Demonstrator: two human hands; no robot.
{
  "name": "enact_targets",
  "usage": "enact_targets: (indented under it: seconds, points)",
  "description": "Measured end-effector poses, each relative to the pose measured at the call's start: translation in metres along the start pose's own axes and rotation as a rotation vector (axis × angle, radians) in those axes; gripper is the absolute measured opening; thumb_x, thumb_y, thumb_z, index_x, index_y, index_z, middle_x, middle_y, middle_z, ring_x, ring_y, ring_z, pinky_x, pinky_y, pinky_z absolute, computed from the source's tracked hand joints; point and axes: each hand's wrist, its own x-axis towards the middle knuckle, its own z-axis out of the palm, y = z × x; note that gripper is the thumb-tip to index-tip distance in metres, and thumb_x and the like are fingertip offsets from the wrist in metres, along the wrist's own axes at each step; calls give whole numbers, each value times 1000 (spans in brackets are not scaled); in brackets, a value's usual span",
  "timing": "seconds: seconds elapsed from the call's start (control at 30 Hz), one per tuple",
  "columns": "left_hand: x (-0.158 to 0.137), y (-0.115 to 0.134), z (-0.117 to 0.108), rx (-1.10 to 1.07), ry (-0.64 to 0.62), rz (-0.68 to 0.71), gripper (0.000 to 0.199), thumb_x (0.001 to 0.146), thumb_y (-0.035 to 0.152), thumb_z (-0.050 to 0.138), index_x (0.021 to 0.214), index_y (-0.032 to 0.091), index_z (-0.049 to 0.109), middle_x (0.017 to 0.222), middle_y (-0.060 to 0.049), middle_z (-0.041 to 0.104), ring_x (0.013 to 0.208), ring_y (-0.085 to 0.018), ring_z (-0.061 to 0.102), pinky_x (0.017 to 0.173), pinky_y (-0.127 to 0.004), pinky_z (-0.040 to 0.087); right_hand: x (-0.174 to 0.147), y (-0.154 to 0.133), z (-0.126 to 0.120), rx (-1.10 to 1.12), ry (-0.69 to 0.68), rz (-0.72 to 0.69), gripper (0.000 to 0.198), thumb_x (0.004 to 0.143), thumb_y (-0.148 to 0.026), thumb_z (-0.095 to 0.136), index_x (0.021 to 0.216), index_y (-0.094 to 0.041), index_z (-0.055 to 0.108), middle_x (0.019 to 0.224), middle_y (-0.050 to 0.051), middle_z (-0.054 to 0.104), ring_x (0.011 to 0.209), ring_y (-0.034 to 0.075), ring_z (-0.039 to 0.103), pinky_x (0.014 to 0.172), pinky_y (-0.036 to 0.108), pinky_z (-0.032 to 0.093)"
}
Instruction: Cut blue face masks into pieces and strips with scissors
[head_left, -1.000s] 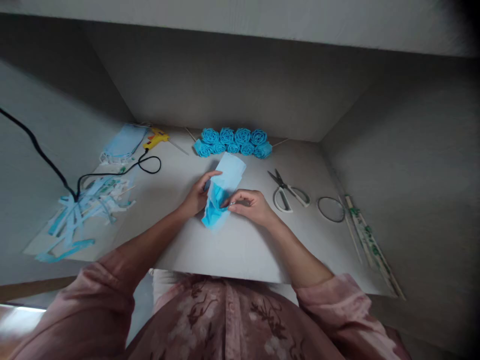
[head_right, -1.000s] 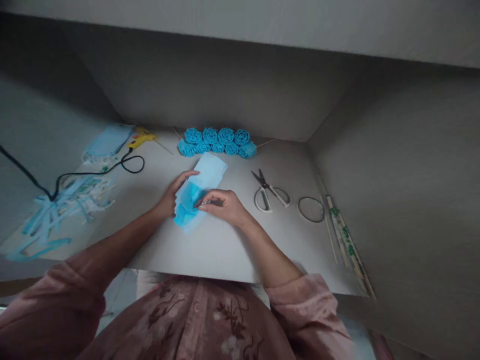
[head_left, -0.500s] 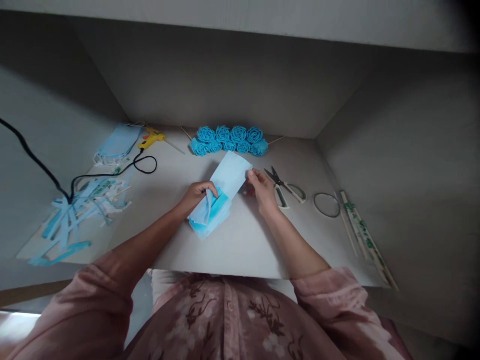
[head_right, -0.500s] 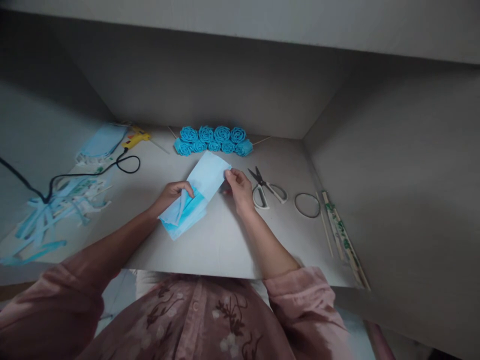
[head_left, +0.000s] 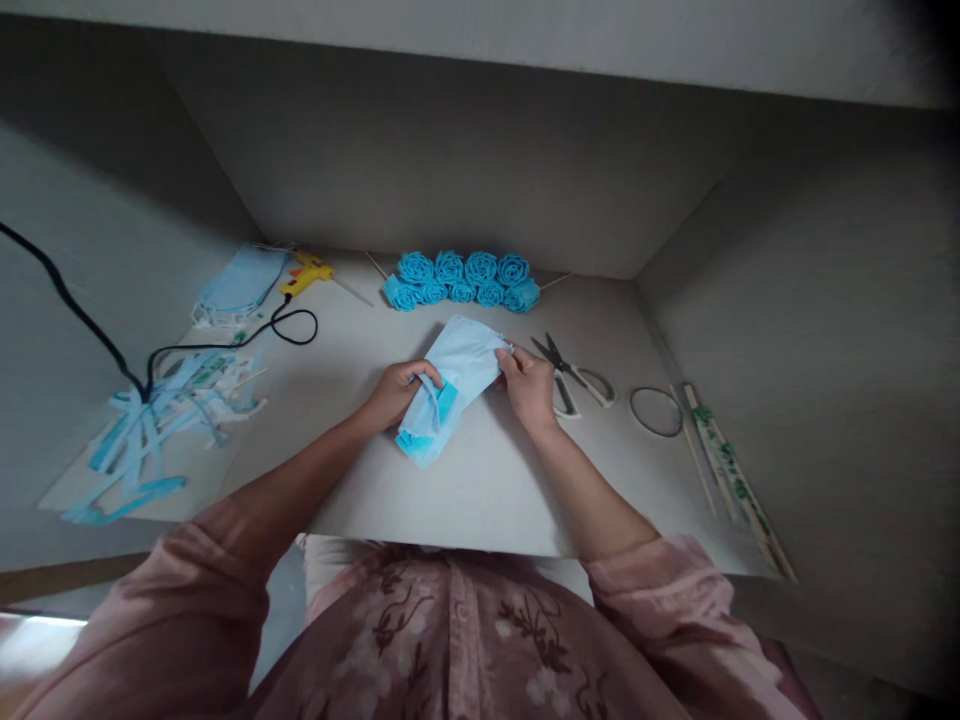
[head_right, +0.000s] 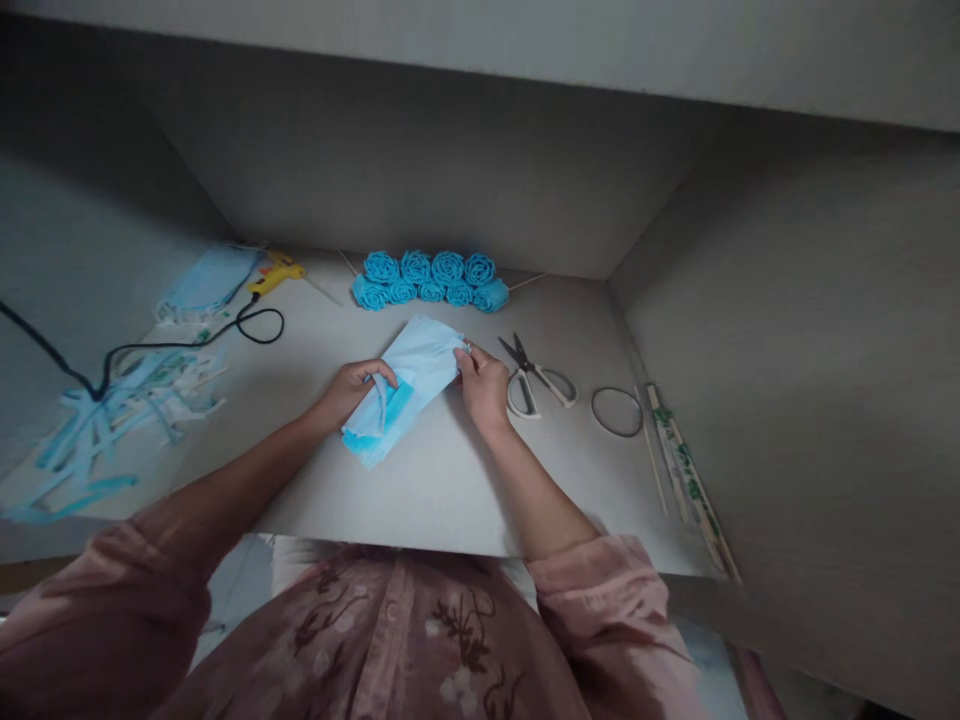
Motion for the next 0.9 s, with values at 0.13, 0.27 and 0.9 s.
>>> enact_targets:
  seconds: [0.13, 0.27, 0.9]
  points:
    - [8, -11, -4, 17, 91, 185, 22, 72, 31, 58, 89, 18, 56, 77, 1, 57, 67, -13, 53, 61, -23, 43, -2, -8, 1, 74, 93, -18, 25, 78, -43, 66, 87, -21, 60, 56, -5, 56, 51, 13, 52, 55, 26, 43]
    - [18, -25, -7, 18, 158, 250, 50, 72, 31, 64, 117, 19, 47, 105, -5, 60, 94, -19, 58, 81, -30, 47, -10, -22, 2, 267, 27, -181, 22, 79, -43, 68, 80, -22, 60, 78, 0, 67, 75, 15, 61, 72, 27, 48]
    - [1, -6, -12, -139, -114, 130, 47, 62, 60, 76, 67, 16, 59, 59, 1, 55, 52, -11, 50, 50, -22, 39, 2, -9, 1, 598, -56, 246, 46, 68, -54, 75, 101, -24, 64, 100, 3, 68, 88, 16, 63, 69, 30, 55]
